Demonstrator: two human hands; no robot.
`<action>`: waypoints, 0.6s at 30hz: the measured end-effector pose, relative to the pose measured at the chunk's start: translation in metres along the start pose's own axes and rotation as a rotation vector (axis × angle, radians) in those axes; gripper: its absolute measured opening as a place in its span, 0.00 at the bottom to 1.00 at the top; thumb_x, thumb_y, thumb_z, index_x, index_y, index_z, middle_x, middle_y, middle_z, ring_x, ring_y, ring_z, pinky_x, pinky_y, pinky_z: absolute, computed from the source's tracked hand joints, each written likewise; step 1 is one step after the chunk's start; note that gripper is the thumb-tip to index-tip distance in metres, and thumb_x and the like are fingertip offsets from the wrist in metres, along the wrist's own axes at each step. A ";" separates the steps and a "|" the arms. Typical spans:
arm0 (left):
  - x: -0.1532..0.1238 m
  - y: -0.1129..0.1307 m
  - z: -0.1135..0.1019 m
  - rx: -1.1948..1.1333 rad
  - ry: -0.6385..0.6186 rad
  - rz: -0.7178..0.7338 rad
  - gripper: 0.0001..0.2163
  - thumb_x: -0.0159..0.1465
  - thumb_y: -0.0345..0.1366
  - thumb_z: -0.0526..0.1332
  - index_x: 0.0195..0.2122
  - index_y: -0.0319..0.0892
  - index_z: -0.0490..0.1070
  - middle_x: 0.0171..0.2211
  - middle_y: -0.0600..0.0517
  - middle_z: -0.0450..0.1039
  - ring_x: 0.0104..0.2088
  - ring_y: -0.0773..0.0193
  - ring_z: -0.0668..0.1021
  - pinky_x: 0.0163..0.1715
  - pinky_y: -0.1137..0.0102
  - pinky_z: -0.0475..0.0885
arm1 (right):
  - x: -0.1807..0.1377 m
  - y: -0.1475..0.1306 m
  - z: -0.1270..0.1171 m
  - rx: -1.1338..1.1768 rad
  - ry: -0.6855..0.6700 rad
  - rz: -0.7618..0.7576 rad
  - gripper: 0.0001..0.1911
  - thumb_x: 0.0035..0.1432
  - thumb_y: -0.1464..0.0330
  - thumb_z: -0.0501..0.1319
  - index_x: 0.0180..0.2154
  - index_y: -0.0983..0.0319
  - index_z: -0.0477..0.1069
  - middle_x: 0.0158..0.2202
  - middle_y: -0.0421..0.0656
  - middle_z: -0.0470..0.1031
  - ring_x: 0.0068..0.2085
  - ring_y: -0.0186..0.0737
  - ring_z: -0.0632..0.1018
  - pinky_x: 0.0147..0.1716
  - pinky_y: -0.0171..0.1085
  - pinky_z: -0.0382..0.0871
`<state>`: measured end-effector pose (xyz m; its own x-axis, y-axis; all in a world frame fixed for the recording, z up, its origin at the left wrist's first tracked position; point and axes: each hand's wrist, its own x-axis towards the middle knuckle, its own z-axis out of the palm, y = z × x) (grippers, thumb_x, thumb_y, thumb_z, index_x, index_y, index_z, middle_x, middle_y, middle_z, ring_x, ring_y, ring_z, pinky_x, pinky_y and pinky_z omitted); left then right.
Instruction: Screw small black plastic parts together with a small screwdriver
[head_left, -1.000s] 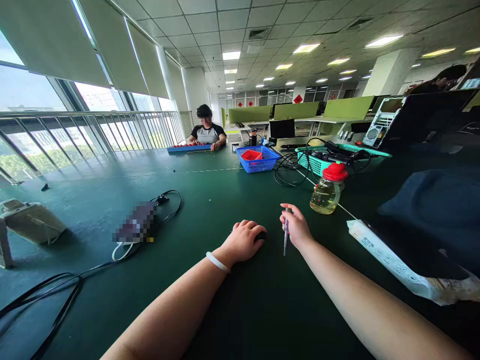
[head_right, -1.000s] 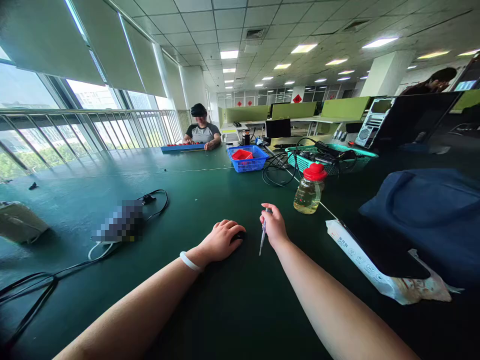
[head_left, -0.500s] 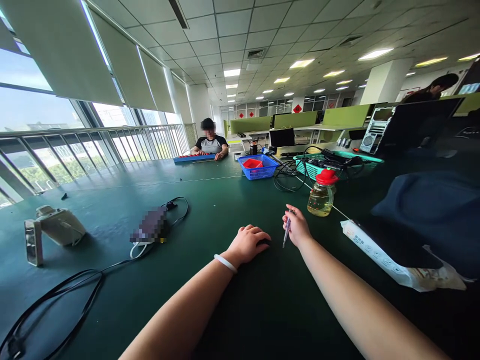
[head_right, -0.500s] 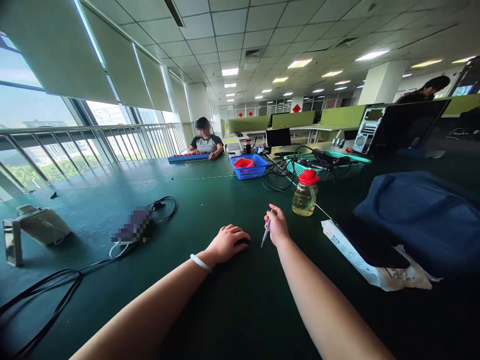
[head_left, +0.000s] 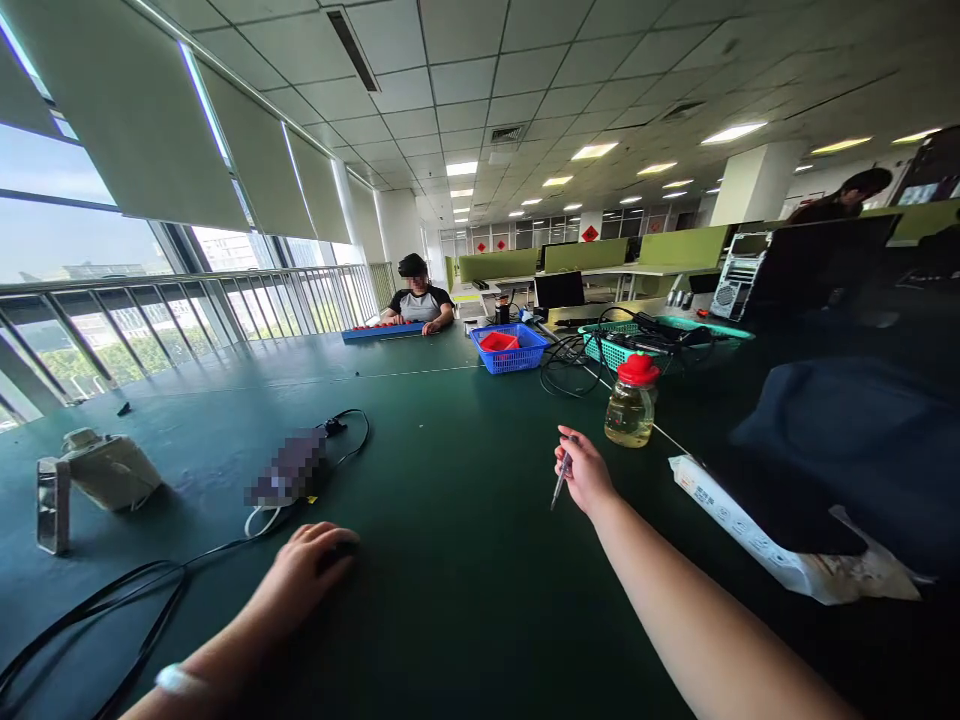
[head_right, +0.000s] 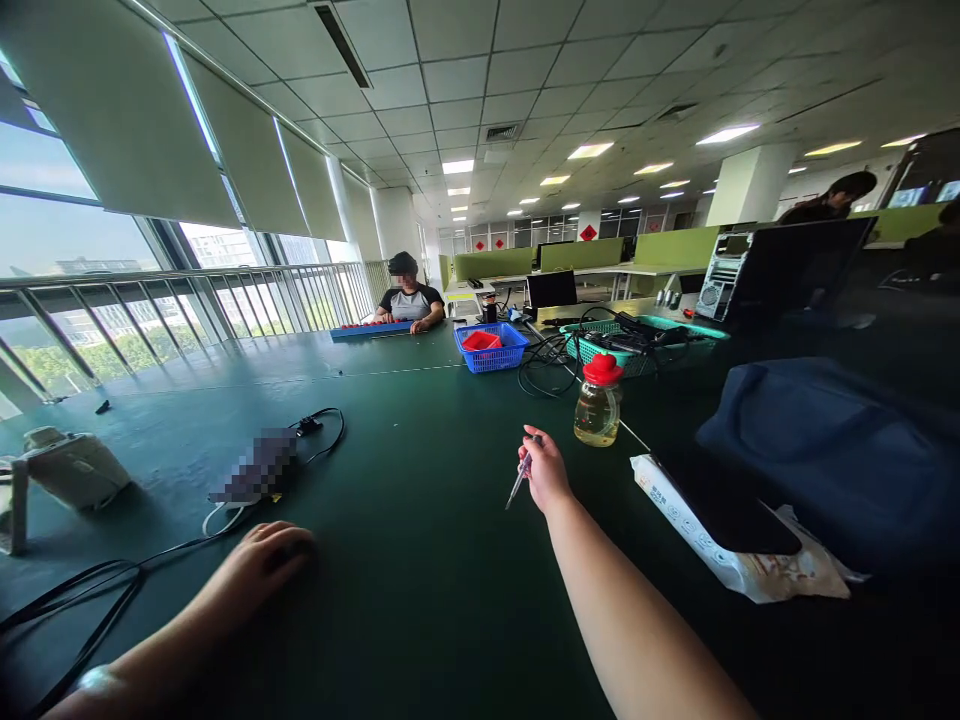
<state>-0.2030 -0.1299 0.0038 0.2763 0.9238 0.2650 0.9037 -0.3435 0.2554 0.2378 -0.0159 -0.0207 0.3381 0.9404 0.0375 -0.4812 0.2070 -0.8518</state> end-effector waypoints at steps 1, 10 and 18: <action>-0.007 -0.020 -0.005 0.020 0.028 -0.065 0.15 0.61 0.49 0.60 0.44 0.50 0.79 0.45 0.50 0.79 0.47 0.54 0.78 0.50 0.60 0.75 | 0.000 0.000 0.000 0.001 -0.004 0.003 0.22 0.39 0.61 0.70 0.40 0.57 0.71 0.19 0.32 0.66 0.20 0.30 0.65 0.18 0.29 0.53; -0.008 -0.048 -0.030 0.225 0.047 -0.365 0.20 0.60 0.50 0.57 0.48 0.49 0.79 0.47 0.47 0.79 0.48 0.49 0.78 0.48 0.60 0.73 | -0.002 -0.002 0.000 0.011 -0.039 0.046 0.22 0.38 0.62 0.72 0.39 0.57 0.73 0.19 0.33 0.66 0.21 0.30 0.64 0.19 0.29 0.52; 0.006 -0.005 -0.066 0.273 0.344 -0.611 0.21 0.66 0.51 0.51 0.53 0.48 0.73 0.46 0.52 0.77 0.44 0.56 0.77 0.37 0.69 0.68 | -0.009 -0.006 -0.002 -0.039 -0.112 0.076 0.21 0.38 0.62 0.72 0.38 0.58 0.73 0.19 0.33 0.66 0.20 0.28 0.61 0.18 0.30 0.50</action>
<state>-0.2279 -0.1339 0.0654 -0.3780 0.8163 0.4368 0.9246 0.3091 0.2226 0.2394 -0.0259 -0.0168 0.2083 0.9776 0.0289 -0.4691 0.1258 -0.8741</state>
